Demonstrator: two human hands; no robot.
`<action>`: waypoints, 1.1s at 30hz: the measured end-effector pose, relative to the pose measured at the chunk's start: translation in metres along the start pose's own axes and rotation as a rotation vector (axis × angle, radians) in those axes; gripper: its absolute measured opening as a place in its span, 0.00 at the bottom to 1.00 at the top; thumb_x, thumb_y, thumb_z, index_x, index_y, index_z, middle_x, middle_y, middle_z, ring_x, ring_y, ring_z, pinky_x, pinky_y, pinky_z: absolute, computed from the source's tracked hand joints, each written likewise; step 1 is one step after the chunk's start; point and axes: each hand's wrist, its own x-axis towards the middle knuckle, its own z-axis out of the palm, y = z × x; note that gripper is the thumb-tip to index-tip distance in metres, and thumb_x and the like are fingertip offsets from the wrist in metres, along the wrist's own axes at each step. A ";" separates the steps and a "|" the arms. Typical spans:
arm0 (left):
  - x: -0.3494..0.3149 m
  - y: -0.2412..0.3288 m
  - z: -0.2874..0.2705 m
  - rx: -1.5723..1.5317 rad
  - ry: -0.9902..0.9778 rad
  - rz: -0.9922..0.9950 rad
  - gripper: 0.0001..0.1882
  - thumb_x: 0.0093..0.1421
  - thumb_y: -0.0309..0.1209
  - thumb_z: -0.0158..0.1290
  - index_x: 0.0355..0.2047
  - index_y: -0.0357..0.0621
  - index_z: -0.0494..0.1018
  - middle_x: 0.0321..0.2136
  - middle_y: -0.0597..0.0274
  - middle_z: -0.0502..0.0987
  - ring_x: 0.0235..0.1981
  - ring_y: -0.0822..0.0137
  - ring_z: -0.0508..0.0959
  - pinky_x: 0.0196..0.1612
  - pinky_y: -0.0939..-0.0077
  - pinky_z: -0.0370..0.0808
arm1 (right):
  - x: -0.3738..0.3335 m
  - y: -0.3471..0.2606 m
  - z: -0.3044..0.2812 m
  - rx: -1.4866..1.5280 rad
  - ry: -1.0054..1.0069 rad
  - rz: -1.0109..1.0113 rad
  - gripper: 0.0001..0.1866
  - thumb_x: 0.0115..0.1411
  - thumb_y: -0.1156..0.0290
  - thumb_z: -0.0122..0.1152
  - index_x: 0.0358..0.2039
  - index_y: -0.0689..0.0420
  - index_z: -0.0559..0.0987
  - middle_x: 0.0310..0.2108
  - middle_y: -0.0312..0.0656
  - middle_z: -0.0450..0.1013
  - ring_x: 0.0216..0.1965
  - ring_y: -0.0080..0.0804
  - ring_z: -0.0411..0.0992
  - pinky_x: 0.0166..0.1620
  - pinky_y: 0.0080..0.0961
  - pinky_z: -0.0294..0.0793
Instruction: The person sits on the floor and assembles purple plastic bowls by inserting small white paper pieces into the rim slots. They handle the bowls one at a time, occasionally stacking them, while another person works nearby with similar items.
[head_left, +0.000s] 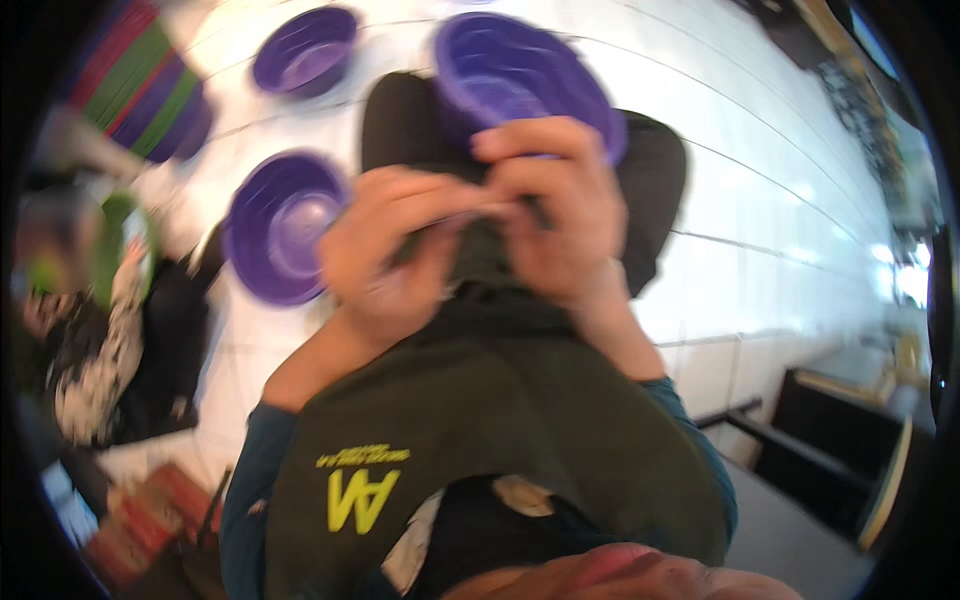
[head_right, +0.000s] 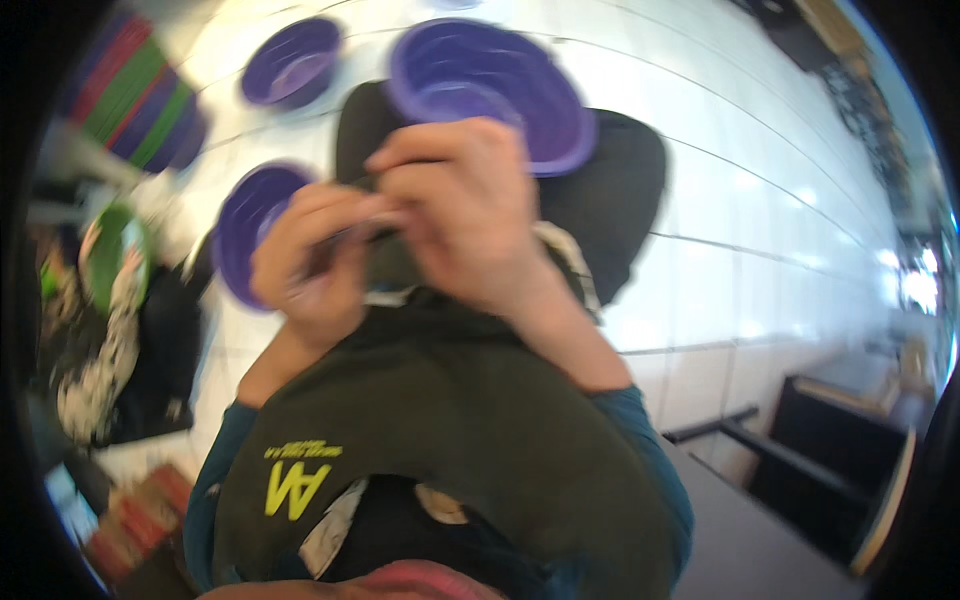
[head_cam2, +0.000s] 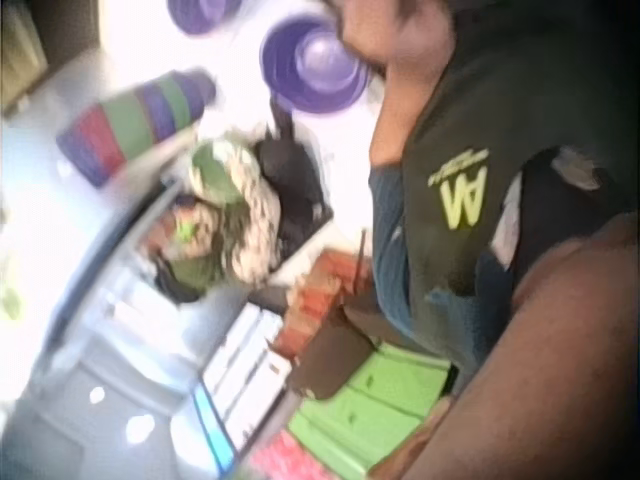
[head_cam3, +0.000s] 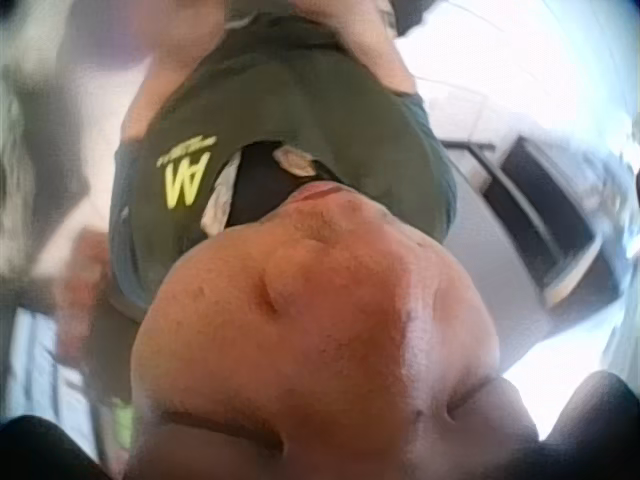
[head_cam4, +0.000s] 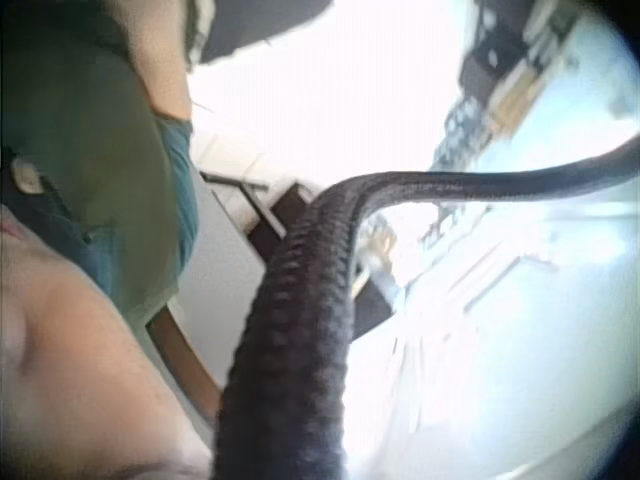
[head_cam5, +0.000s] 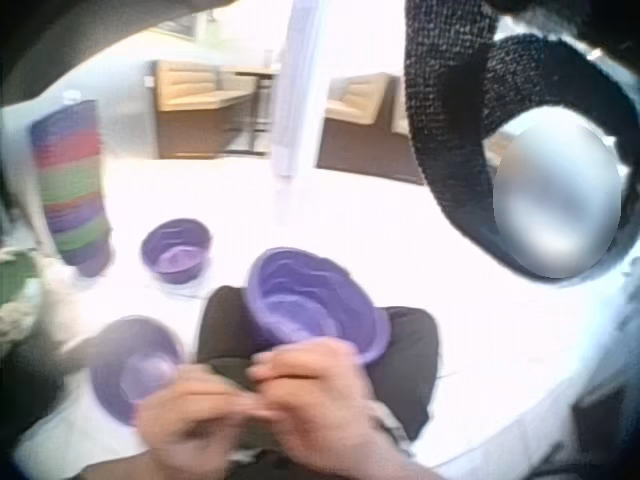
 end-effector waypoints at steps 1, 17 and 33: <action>-0.005 -0.001 -0.003 -0.043 -0.027 -0.042 0.11 0.59 0.14 0.62 0.41 0.38 0.83 0.36 0.54 0.86 0.36 0.59 0.85 0.43 0.67 0.79 | -0.003 0.000 0.004 0.020 0.008 0.001 0.15 0.48 0.75 0.73 0.37 0.52 0.80 0.45 0.36 0.79 0.43 0.35 0.77 0.49 0.37 0.69; -0.042 -0.035 -0.029 -0.624 -0.097 -0.553 0.17 0.76 0.30 0.52 0.60 0.33 0.72 0.56 0.47 0.78 0.54 0.63 0.79 0.60 0.70 0.74 | -0.008 -0.004 0.024 0.105 0.025 0.109 0.11 0.54 0.73 0.71 0.37 0.51 0.79 0.50 0.38 0.74 0.49 0.35 0.73 0.55 0.39 0.65; -0.041 -0.066 -0.018 -0.746 0.405 -0.634 0.07 0.74 0.27 0.55 0.49 0.39 0.73 0.32 0.60 0.81 0.30 0.71 0.81 0.31 0.77 0.78 | -0.032 -0.001 0.030 0.485 0.303 0.312 0.08 0.79 0.69 0.44 0.48 0.62 0.64 0.50 0.61 0.77 0.52 0.47 0.78 0.61 0.44 0.75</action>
